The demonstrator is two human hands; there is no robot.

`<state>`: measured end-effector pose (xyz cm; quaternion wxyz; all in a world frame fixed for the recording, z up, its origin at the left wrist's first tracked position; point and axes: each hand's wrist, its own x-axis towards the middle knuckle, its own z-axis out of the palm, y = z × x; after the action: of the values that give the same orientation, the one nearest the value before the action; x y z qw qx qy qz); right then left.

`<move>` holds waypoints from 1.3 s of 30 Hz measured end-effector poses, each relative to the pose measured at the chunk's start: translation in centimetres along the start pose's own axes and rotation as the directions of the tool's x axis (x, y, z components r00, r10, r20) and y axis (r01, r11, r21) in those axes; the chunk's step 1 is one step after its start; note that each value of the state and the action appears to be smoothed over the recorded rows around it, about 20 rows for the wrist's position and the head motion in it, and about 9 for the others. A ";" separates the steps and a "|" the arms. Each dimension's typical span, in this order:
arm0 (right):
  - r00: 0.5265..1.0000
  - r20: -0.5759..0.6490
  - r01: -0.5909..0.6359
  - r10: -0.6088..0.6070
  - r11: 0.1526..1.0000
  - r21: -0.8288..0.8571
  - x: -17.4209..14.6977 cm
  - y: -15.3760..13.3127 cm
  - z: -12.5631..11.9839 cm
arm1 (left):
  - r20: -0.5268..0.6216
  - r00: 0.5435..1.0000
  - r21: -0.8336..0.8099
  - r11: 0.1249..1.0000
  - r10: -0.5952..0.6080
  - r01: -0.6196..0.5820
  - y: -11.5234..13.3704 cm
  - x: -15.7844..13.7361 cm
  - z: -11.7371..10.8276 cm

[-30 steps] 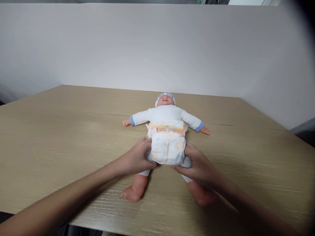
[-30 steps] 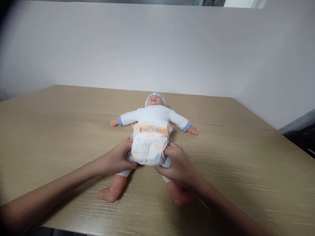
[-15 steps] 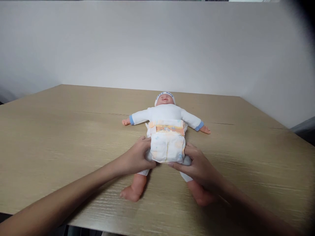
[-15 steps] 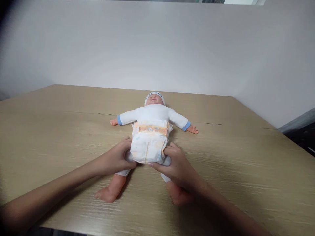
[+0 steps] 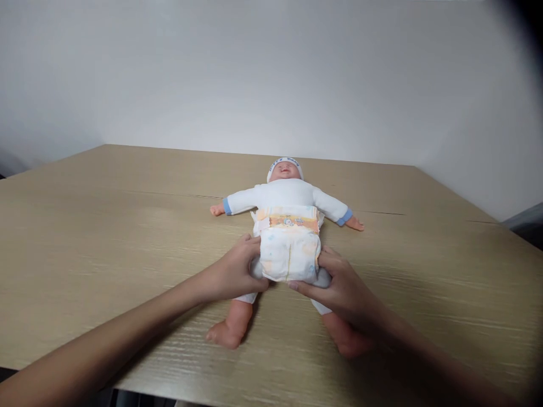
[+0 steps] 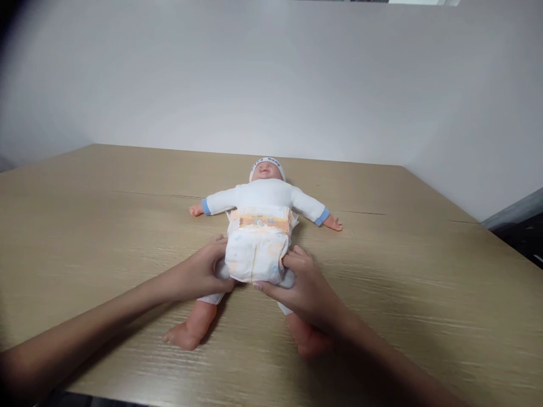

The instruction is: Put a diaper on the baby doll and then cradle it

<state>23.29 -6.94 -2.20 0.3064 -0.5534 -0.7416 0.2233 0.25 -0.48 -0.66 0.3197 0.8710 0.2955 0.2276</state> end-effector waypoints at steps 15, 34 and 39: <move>1.000 0.014 -0.002 0.001 1.000 0.030 0.2 -0.5 -0.3 | 0.011 1.000 -0.082 0.996 0.019 -0.018 0.3 0.0 -0.3; 1.000 -0.025 -0.014 0.014 1.000 0.008 0.2 -0.7 -0.1 | 0.025 1.000 -0.118 0.993 0.012 -0.009 0.0 0.1 -0.3; 0.999 -0.037 -0.018 0.019 1.000 0.026 0.1 -0.5 0.0 | 0.018 1.000 -0.150 0.989 0.011 -0.008 0.4 0.2 -0.3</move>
<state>22.93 -6.97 -1.88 0.3253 -0.5604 -0.7277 0.2251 0.40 -0.46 -0.19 0.3862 0.8479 0.2705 0.2423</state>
